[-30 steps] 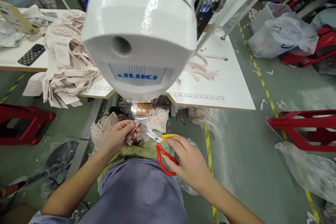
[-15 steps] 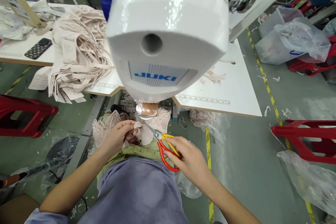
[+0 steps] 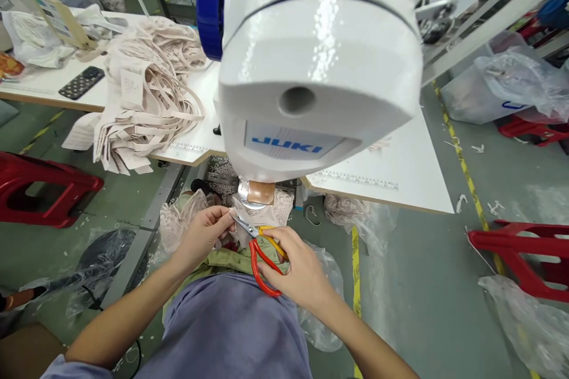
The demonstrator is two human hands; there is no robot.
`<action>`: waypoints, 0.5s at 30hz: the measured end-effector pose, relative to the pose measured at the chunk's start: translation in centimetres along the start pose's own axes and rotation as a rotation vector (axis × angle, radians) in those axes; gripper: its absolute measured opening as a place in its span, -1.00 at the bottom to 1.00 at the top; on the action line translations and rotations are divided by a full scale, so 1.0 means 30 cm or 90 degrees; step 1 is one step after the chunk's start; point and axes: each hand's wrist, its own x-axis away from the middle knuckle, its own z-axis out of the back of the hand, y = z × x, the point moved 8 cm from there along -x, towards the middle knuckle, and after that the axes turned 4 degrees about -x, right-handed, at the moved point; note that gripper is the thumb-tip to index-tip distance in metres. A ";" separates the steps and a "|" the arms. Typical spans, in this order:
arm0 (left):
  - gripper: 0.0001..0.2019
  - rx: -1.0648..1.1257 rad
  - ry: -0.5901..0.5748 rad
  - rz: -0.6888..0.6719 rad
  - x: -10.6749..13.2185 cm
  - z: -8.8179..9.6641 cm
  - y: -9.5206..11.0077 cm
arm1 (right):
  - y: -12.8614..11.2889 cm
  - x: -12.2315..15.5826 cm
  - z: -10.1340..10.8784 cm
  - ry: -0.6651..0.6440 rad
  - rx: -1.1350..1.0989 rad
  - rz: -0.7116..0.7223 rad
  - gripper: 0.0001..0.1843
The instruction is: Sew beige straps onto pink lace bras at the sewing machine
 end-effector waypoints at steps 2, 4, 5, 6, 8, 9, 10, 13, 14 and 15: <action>-0.66 -0.030 0.005 -0.003 0.002 0.007 0.002 | -0.003 -0.013 -0.001 -0.006 -0.006 0.003 -0.61; -0.66 -0.048 0.004 -0.004 0.004 0.012 0.002 | -0.001 -0.021 0.000 -0.016 -0.013 0.001 -0.64; -0.66 -0.053 0.002 -0.005 0.005 0.013 0.002 | 0.002 -0.022 0.001 -0.021 -0.013 -0.002 -0.64; -0.65 -0.055 0.002 -0.007 0.005 0.014 0.001 | 0.007 -0.022 0.002 -0.026 -0.012 -0.005 -0.65; -0.65 -0.047 0.009 -0.013 0.006 0.016 -0.001 | 0.019 -0.015 0.005 -0.030 -0.006 -0.015 -0.66; -0.65 -0.035 0.017 -0.016 0.006 0.018 -0.003 | 0.025 -0.007 0.007 -0.030 -0.002 -0.019 -0.67; -0.66 -0.015 0.025 -0.019 0.007 0.021 -0.004 | 0.032 0.004 0.014 -0.026 0.000 -0.024 -0.67; -0.67 0.097 0.035 -0.013 0.006 0.025 -0.013 | 0.061 0.043 0.065 0.015 0.007 -0.038 -0.66; -0.67 0.139 0.028 -0.006 0.005 0.022 -0.015 | 0.078 0.052 0.091 0.023 0.020 -0.047 -0.64; -0.67 0.176 0.017 0.000 0.004 0.017 -0.015 | 0.100 0.054 0.121 0.025 0.041 -0.059 -0.63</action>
